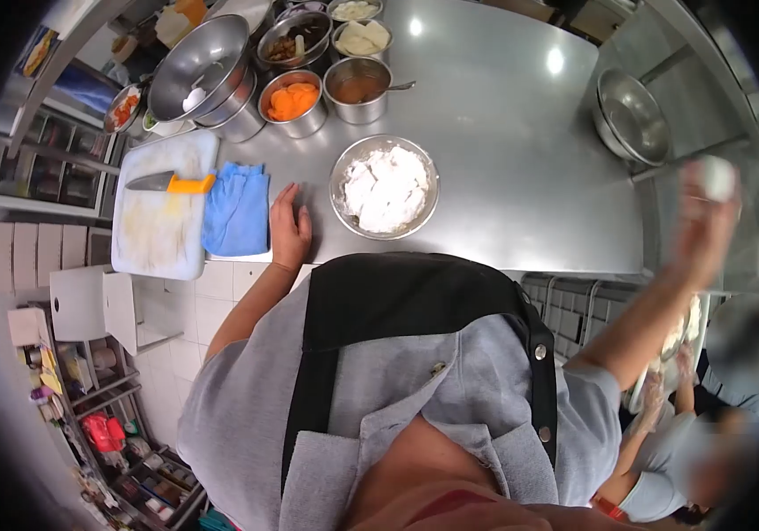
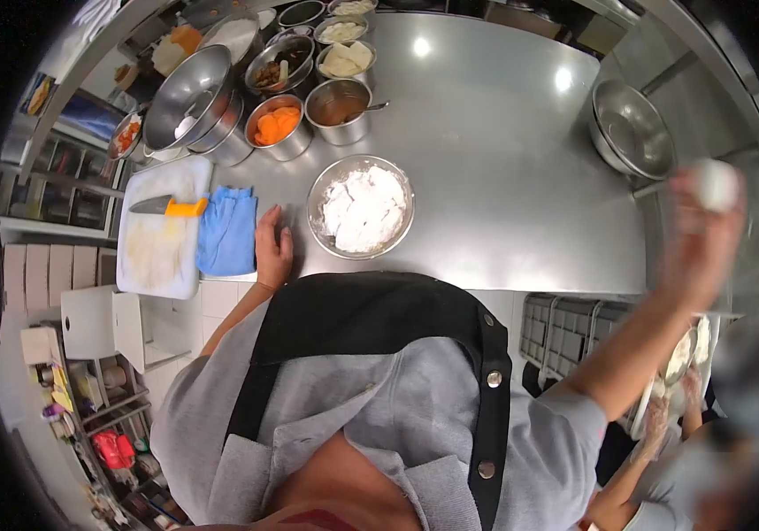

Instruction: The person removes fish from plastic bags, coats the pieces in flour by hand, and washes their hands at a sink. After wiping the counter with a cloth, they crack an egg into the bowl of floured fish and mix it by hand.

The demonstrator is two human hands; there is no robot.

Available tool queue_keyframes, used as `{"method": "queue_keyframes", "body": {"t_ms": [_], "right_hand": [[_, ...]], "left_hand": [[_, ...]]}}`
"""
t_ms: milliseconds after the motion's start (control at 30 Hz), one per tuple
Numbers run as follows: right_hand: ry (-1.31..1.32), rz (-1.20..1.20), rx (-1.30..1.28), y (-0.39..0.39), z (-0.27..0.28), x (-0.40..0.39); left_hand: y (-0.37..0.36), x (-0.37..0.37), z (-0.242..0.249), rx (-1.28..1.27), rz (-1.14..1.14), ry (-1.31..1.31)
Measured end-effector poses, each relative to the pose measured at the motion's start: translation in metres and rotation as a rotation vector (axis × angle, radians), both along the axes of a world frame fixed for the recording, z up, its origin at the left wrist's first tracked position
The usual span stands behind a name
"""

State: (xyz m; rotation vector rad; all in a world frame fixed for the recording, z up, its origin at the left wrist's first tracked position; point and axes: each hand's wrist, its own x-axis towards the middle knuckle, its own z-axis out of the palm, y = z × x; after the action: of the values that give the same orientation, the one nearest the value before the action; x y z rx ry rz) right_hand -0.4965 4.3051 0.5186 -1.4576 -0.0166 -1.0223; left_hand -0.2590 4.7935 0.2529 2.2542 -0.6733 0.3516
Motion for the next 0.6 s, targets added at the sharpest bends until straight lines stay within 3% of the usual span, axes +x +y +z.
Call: {"method": "queue_keyframes", "body": {"t_ms": [33,100,167,233,333,433,533,600], "right_hand": [[0.195,-0.084,0.040,0.055,-0.029,0.019],[0.402,-0.095,0.235,0.120,-0.093,0.044],[0.496,0.035,0.349,0.167,-0.146,0.062],[0.481,0.109,0.173,0.191,-0.183,0.071],[0.520,-0.082,-0.476,0.198,-0.172,0.082],[0.306,-0.158,-0.663,0.210,-0.153,0.087],[0.485,-0.006,-0.877,0.203,-0.188,0.096],[0.513,0.040,-0.677,0.207,-0.188,0.100]], "left_hand": [[0.000,0.003,-0.003,-0.092,-0.013,0.068],[-0.020,-0.001,0.019,-0.405,-0.030,0.466],[-0.040,0.000,0.047,-0.586,-0.061,0.762],[-0.050,0.010,0.061,-0.456,-0.153,0.804],[-0.052,0.023,0.054,-0.349,-0.208,0.853],[-0.052,0.026,0.050,-0.356,-0.213,0.898],[-0.053,0.023,0.051,-0.381,-0.195,0.939],[-0.053,0.028,0.046,-0.263,-0.183,0.815]]}}
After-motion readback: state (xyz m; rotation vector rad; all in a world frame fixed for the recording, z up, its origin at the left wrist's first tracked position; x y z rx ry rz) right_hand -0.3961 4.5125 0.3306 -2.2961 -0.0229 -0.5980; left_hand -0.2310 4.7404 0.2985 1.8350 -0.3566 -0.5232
